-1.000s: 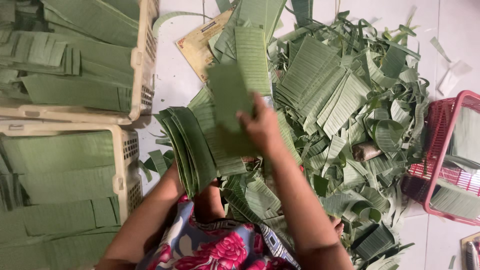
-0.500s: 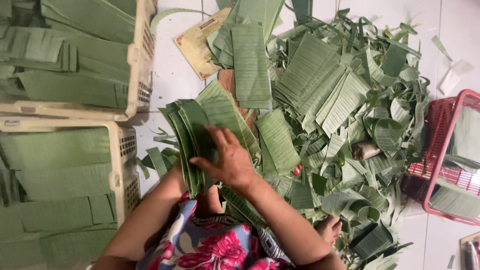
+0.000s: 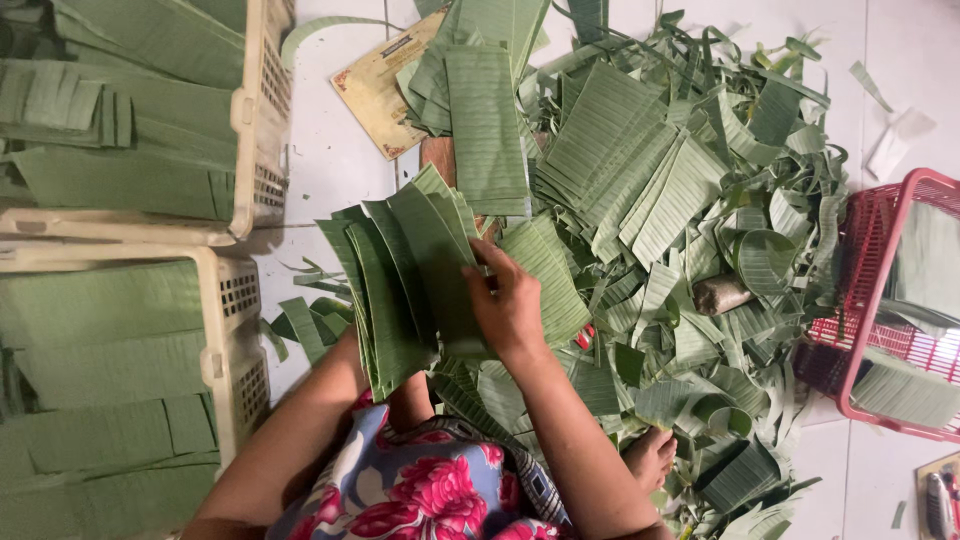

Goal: The person sits on the floor trimming banana leaf pieces. They align a stack of leaf pieces against a metal ruler on a wooden board, cut along the edge with a red utility knife, then stack the trimmed pieces and place finished stacks into plastic baskets.

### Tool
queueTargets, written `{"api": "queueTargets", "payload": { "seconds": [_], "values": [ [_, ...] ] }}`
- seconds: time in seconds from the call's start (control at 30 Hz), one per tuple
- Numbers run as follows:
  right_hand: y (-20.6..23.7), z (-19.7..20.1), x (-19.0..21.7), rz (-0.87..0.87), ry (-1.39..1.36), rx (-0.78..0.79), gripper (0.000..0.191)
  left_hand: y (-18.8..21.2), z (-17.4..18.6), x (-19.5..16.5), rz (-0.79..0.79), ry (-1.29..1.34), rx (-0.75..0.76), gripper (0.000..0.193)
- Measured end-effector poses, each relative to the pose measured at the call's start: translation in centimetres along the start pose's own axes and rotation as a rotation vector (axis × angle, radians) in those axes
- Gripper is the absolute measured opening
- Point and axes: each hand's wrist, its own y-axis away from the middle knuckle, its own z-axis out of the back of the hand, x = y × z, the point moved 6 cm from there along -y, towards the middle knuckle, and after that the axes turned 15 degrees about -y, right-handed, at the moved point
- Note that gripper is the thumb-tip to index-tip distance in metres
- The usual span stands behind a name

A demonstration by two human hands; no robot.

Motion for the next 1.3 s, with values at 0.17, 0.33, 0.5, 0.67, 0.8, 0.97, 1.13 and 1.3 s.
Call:
{"api": "queueTargets", "payload": {
  "seconds": [0.17, 0.33, 0.5, 0.67, 0.8, 0.97, 1.13, 1.3],
  "values": [
    [0.2, -0.1, 1.4, 0.148, 0.044, -0.076, 0.028, 0.2, 0.0, -0.2, 0.011, 0.000, -0.002, 0.062],
    [0.8, -0.6, 3.4, 0.463, 0.159, -0.085, 0.010, 0.3, 0.3, -0.4, 0.010, -0.001, -0.010, 0.061],
    [-2.2, 0.4, 0.9, 0.118, 0.105, -0.060, 0.010, 0.2, 1.0, -1.6, -0.011, -0.002, -0.028, 0.060],
    [-10.3, 3.3, 2.1, 0.312, 0.206, -0.152, 0.013, -0.1, 1.5, -2.6, -0.034, 0.000, -0.033, 0.060],
    [-14.1, 4.1, 3.4, 0.453, 0.271, -0.124, 0.041, 0.1, 1.7, -2.9, -0.035, -0.001, -0.044, 0.059],
    [-10.2, 2.2, -0.5, 0.013, 0.523, 0.027, 0.023, 0.1, 1.9, -2.8, -0.037, 0.002, -0.046, 0.058],
    [-5.3, -0.7, -4.7, -0.261, 0.446, 0.096, 0.050, 0.0, 2.1, -2.7, -0.038, 0.005, -0.057, 0.057],
    [-2.6, -2.0, -4.2, -0.151, 0.188, 0.078, 0.046, 0.9, 2.0, -2.4, -0.029, 0.005, -0.060, 0.057]
  ]
}}
